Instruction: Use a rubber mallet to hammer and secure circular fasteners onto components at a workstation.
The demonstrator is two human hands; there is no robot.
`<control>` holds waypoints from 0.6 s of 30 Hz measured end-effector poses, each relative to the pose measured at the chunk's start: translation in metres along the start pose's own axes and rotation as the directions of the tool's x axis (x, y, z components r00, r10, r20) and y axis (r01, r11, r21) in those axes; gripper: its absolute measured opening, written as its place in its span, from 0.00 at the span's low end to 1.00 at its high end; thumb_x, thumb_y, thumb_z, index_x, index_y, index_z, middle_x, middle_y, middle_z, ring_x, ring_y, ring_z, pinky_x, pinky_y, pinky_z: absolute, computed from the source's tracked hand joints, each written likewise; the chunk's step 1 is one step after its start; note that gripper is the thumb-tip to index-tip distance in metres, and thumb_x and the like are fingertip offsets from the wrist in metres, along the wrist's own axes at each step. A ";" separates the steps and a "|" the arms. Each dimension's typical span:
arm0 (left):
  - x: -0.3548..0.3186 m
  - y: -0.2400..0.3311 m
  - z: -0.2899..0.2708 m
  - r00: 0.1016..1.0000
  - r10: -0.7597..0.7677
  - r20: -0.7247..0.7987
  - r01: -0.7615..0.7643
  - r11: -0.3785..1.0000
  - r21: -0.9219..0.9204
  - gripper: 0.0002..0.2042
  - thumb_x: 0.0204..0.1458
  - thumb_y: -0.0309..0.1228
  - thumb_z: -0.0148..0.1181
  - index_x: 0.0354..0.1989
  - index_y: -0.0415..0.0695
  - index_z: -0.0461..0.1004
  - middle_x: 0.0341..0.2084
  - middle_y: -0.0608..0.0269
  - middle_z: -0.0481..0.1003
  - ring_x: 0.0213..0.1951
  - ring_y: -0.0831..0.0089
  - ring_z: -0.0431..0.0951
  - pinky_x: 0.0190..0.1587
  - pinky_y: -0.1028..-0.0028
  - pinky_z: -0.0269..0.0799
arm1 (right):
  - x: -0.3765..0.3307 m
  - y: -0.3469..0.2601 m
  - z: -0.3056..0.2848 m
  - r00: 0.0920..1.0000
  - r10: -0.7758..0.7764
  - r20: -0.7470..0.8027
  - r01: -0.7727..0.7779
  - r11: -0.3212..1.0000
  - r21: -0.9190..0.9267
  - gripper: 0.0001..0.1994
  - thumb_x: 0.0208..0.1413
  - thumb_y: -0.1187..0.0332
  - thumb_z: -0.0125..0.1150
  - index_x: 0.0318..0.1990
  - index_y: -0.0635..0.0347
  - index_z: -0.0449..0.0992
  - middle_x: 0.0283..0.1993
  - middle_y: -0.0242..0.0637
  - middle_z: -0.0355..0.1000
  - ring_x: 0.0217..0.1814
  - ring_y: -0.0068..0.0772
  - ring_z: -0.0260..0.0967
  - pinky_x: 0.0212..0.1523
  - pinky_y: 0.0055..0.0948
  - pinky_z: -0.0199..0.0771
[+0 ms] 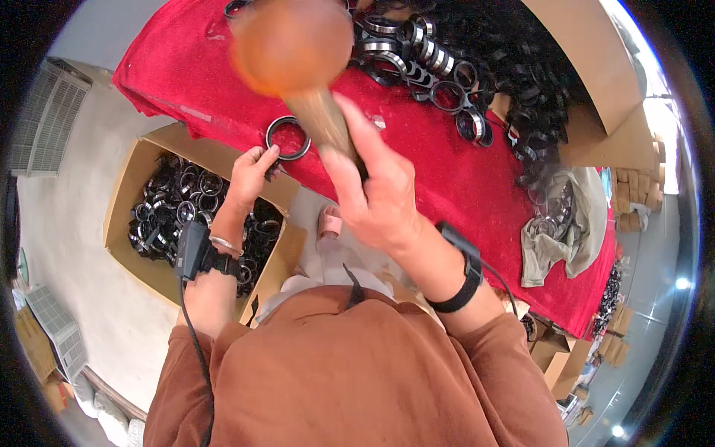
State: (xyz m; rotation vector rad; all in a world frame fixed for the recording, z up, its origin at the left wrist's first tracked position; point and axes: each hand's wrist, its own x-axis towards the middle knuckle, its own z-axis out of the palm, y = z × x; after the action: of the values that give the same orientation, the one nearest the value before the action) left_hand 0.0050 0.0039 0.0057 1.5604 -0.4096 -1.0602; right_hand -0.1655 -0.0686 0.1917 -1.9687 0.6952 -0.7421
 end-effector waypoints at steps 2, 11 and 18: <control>-0.004 0.009 0.002 1.000 -0.009 0.007 0.009 1.000 -0.006 0.16 0.51 0.41 0.59 0.20 0.41 0.69 0.16 0.71 0.65 0.21 0.83 0.61 0.23 0.79 0.58 | 0.020 -0.005 0.014 0.996 -0.038 -0.076 0.037 0.999 -0.005 0.22 0.55 0.72 0.53 0.57 0.64 0.62 0.39 0.51 0.73 0.37 0.39 0.75 0.38 0.29 0.72; 0.000 0.002 0.003 0.998 -0.007 -0.056 0.018 0.980 0.196 0.18 0.52 0.44 0.54 0.27 0.37 0.72 0.18 0.61 0.70 0.25 0.72 0.68 0.33 0.70 0.65 | 0.055 0.052 0.030 0.963 0.066 0.260 0.022 0.946 -0.325 0.22 0.55 0.62 0.52 0.56 0.61 0.63 0.35 0.59 0.71 0.41 0.60 0.69 0.40 0.46 0.69; -0.007 -0.002 0.012 0.993 0.060 -0.097 -0.050 0.994 0.102 0.19 0.54 0.44 0.51 0.31 0.37 0.73 0.23 0.56 0.73 0.28 0.69 0.71 0.35 0.70 0.66 | 0.022 0.061 0.007 0.970 -0.238 -0.048 0.209 0.920 -0.332 0.23 0.54 0.68 0.54 0.59 0.57 0.62 0.37 0.56 0.71 0.38 0.50 0.73 0.39 0.38 0.71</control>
State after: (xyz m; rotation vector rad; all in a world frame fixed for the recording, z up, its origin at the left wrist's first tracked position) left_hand -0.0094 0.0024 0.0071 1.6737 -0.4393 -0.9270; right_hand -0.1565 -0.1075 0.1405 -2.3577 0.6855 -0.9019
